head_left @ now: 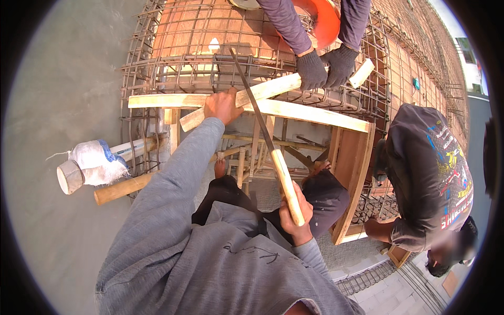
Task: The person assembles wooden formwork on a rebar grid at a construction site. They use a hammer to secure wooden planks and a hand saw to cut a piece of wood to size, working alongside other construction workers.
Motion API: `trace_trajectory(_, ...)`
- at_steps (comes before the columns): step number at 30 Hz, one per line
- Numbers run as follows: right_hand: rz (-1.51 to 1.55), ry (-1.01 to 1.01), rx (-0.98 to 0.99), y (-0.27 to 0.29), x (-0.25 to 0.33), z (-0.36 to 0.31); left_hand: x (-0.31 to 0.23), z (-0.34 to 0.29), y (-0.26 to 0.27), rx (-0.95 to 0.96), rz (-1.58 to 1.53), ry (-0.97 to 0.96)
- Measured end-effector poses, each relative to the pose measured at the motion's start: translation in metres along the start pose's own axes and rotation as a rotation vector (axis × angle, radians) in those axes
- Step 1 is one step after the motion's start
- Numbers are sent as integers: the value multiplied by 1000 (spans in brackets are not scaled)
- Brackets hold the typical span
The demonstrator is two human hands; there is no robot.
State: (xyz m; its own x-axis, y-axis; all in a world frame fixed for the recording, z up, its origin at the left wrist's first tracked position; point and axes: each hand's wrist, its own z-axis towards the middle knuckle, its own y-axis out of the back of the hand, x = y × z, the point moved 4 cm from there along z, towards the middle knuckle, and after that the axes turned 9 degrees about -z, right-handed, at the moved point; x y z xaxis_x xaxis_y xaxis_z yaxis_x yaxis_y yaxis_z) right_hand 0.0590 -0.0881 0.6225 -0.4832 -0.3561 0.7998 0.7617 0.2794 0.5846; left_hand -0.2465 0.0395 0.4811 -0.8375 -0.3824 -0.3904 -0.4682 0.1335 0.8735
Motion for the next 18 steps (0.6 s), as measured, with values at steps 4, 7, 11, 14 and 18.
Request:
trace_trajectory(4,95,-11,-21,-61,-51,56,-2,2,6,13,18,-8)
trace_trajectory(7,6,-14,-38,-37,-38,18,-4,2,8,84,30,-4)
trace_trajectory(11,-68,42,-45,22,3,-47,-6,-4,8,16,43,-11)
trace_trajectory(14,-59,38,-27,-9,-17,-5,-7,-4,7,14,45,-5)
trace_trajectory(18,225,-146,71,-75,-64,55,-7,-2,15,-6,28,3)
